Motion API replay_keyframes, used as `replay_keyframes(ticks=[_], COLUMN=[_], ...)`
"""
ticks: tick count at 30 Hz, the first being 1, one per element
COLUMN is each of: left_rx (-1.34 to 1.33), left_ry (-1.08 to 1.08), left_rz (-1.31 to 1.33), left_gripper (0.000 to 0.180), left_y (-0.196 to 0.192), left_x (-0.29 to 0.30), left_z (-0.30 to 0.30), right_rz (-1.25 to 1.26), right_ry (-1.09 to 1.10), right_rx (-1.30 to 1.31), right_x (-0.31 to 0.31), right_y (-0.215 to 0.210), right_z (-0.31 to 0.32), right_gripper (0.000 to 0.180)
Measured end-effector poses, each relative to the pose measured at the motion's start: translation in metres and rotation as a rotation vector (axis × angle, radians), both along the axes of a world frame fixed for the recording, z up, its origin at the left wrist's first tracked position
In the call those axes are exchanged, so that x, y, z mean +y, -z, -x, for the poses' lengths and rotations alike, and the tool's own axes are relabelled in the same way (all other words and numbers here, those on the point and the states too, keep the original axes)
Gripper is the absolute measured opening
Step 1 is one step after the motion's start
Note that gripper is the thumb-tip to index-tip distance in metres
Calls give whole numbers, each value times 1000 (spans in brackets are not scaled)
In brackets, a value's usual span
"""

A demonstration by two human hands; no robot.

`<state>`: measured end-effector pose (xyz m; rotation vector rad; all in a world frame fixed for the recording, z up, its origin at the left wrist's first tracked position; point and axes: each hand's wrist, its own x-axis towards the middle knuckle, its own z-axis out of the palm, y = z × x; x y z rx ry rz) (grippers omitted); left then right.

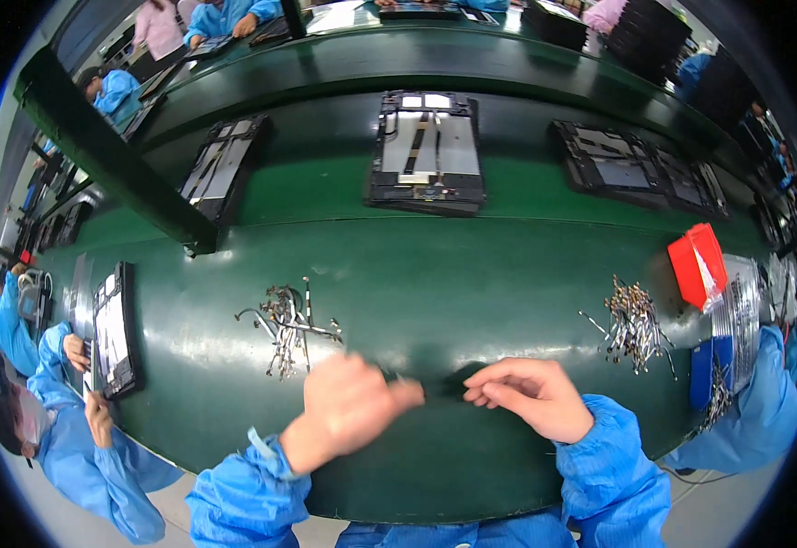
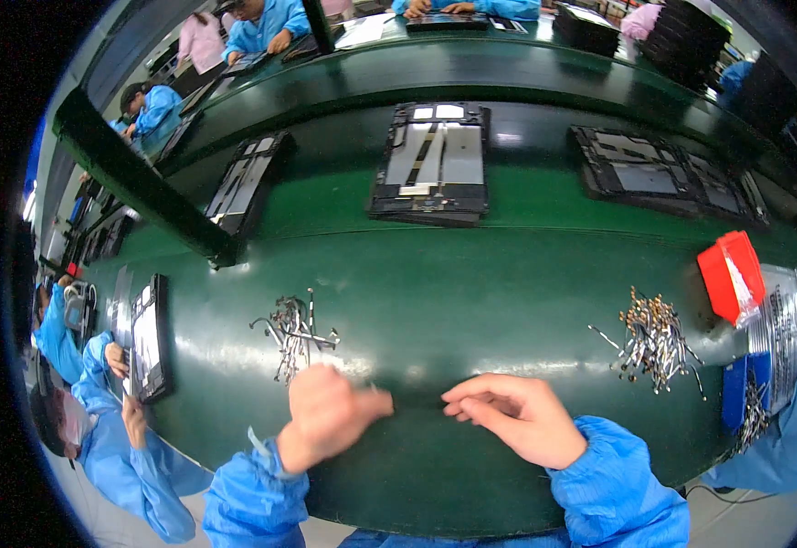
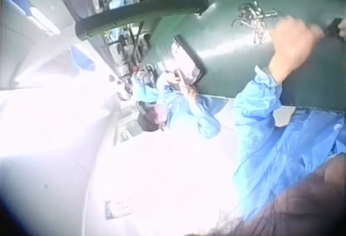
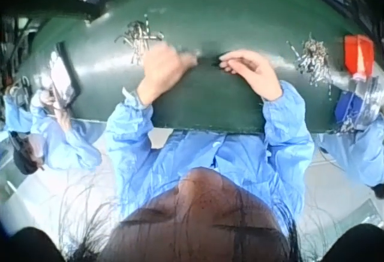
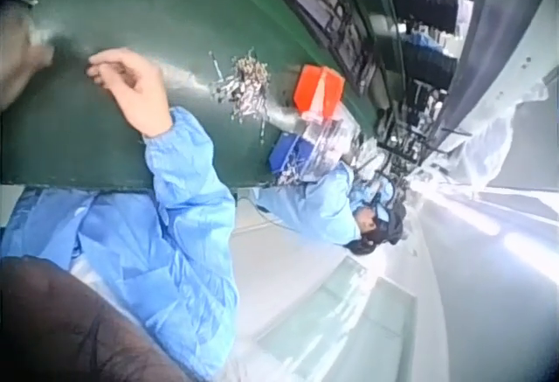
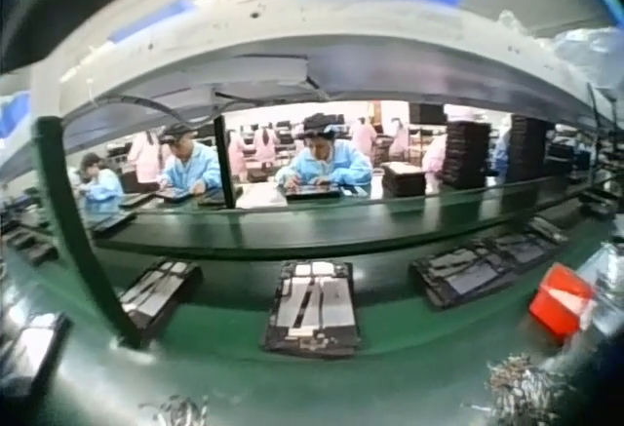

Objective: The person connects ribbon cables and internal components to tablet frames by hand on an assembly line.

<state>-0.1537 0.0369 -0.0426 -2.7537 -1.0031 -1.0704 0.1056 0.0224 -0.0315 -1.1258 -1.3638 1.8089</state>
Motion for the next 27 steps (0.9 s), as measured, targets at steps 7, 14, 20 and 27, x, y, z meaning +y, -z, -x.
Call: replay_keyframes(ticks=[7,14,20,27], left_rx=[-272,-208,-44,-10], left_ry=[365,419,292,220], left_rz=[-91,-12,-125,-167], left_gripper=[14,10,9,11], left_y=[-7,7,12,14], left_x=[-30,-21,-24,-18], left_z=[-55,-77,-85,-98], right_rz=[321,251,28,36], right_ry=[-111,161,197,314], right_rx=[278,449,210,230], right_x=[-8,-15,-15,-26], right_y=[-8,9,4,-3], right_z=[7,-15,-29,-40], right_gripper=[31,41,46,55])
